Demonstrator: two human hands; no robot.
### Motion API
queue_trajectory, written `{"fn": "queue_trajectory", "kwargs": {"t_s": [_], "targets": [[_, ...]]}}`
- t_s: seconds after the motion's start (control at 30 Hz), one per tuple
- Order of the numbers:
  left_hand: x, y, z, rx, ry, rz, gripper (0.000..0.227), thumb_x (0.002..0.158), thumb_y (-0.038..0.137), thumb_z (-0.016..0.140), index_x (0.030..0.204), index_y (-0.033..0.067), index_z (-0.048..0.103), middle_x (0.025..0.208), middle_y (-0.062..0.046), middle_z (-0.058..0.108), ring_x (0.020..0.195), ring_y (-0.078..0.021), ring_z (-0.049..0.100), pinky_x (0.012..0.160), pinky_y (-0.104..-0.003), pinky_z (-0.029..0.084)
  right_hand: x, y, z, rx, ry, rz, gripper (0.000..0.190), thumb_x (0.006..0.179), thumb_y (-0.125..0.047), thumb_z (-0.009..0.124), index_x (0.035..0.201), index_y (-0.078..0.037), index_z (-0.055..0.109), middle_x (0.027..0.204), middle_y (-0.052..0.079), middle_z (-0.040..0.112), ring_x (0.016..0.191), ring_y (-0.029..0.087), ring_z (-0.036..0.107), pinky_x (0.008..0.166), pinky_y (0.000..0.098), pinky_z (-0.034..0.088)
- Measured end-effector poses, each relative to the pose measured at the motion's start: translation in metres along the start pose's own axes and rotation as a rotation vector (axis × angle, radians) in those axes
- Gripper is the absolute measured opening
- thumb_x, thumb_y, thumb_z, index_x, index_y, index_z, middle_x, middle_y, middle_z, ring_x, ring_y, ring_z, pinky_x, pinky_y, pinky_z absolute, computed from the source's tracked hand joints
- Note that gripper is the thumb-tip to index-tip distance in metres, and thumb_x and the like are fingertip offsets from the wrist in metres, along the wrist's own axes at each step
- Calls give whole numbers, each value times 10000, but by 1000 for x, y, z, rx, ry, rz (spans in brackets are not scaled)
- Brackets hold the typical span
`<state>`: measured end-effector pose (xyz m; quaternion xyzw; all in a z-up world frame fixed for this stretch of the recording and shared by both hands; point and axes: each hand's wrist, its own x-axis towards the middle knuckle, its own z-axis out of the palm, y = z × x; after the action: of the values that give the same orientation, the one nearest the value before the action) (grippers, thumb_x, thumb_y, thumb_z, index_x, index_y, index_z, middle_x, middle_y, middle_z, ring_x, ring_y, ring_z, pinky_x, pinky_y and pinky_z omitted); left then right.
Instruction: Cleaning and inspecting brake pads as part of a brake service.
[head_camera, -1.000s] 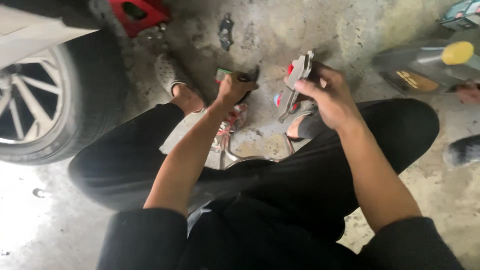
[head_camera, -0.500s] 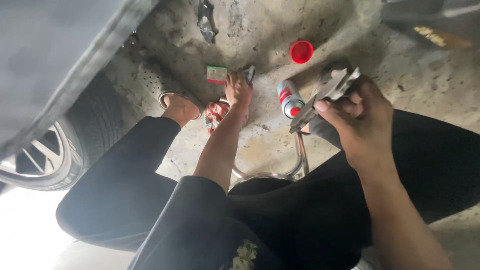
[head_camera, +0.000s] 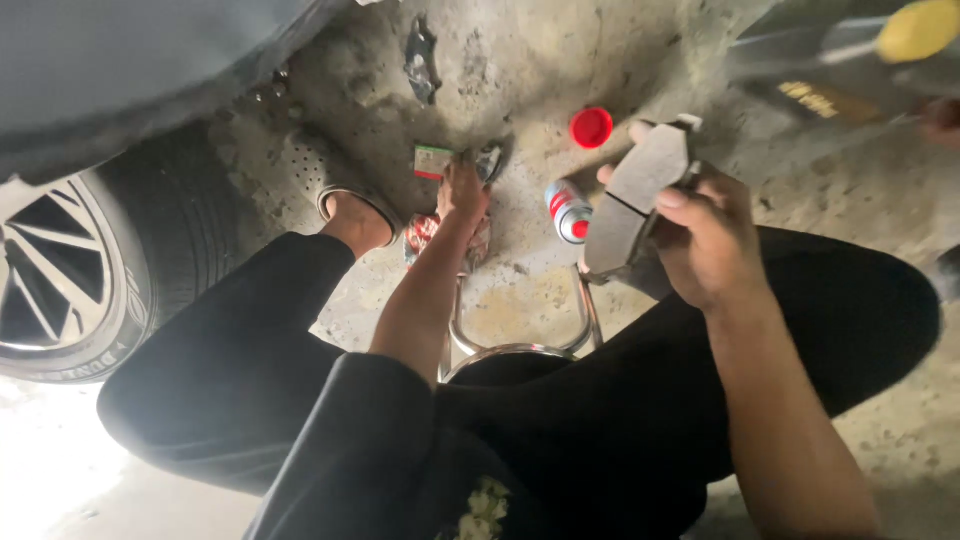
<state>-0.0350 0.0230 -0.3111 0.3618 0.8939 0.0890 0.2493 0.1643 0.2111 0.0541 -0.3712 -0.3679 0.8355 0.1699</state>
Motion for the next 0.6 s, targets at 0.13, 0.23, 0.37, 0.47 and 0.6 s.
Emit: {"fn": "queue_trajectory", "kwargs": {"t_s": [0.13, 0.23, 0.37, 0.47, 0.6], "targets": [[8, -3, -7, -154, -67, -135, 312, 989, 323, 702, 1115, 39, 720, 1222, -223, 671, 1103, -389, 677, 959, -492, 554, -11, 4, 7, -167, -89, -100, 641, 932, -102, 660, 1519, 92, 492, 1277, 234, 684, 1169, 293, 684, 1033, 421, 562], [46, -21, 19, -234, 324, 291, 222, 966, 268, 692, 936, 50, 716, 969, -209, 704, 971, -420, 672, 872, -528, 543, -12, 5, 19, -230, -184, -203, 560, 939, -120, 694, 1446, 66, 545, 1256, 187, 690, 1201, 259, 689, 1076, 387, 557], [-13, 8, -121, -349, 404, 625, 485, 860, 228, 706, 1183, -124, 622, 910, -226, 712, 815, -417, 662, 692, -497, 533, -13, 18, 20, -528, -152, -284, 477, 945, -163, 738, 1360, 44, 626, 1234, 124, 685, 1160, 192, 678, 1039, 326, 557], [-80, 69, -264, -672, -23, 177, 320, 947, 299, 686, 1090, 14, 716, 896, -103, 776, 738, -182, 764, 686, -331, 588, -11, 13, 36, -639, -108, -353, 391, 950, -211, 798, 1234, 28, 675, 1065, 67, 671, 980, 138, 639, 878, 290, 536], [-164, 59, -349, -749, 76, 138, 269, 983, 264, 717, 1008, -2, 749, 799, -88, 765, 691, -125, 703, 627, -289, 556, -15, 19, 45, -693, -137, -385, 327, 938, -278, 784, 1078, -3, 674, 901, 19, 672, 775, 113, 635, 692, 280, 517]]}}
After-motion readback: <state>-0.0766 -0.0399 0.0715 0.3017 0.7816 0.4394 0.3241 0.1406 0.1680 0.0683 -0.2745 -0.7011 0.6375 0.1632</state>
